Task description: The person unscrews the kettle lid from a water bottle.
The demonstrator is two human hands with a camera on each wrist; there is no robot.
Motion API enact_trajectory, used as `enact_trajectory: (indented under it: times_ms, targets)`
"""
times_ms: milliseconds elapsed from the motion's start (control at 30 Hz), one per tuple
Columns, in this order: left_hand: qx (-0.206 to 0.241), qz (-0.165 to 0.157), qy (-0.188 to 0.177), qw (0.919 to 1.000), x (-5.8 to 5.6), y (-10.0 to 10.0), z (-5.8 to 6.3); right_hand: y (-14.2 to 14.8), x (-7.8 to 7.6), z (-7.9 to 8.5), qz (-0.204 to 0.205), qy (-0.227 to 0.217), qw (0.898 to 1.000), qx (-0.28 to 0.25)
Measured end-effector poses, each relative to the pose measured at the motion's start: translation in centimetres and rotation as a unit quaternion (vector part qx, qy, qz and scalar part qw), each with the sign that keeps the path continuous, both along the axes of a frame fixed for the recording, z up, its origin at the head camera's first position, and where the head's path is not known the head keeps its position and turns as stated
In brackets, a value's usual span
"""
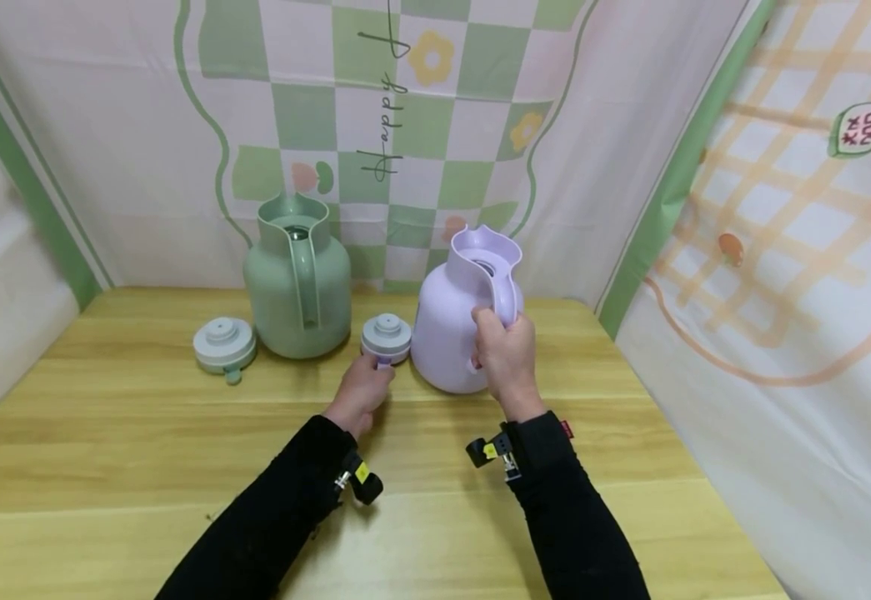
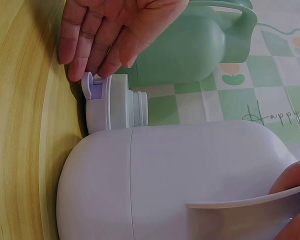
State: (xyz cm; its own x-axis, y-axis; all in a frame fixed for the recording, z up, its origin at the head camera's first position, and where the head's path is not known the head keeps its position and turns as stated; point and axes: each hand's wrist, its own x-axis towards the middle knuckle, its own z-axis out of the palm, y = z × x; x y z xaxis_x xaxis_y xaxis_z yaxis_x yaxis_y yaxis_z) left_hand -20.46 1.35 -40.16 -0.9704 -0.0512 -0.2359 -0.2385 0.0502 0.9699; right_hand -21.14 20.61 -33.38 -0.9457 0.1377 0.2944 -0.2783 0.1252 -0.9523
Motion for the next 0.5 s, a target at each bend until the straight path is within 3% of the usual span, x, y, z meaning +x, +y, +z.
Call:
enact_trajectory:
  times_ms: [367,500]
  targets:
    - [-0.007,-0.023,-0.022,0.9995,0.26,0.05,-0.12,0.33,-0.01,-0.18,0.009,-0.012,1.000,-0.014]
    - [-0.022,-0.027,-0.022,0.9991,0.40,-0.07,-0.20,0.52,0.08,-0.28,0.003,-0.005,1.000,0.005]
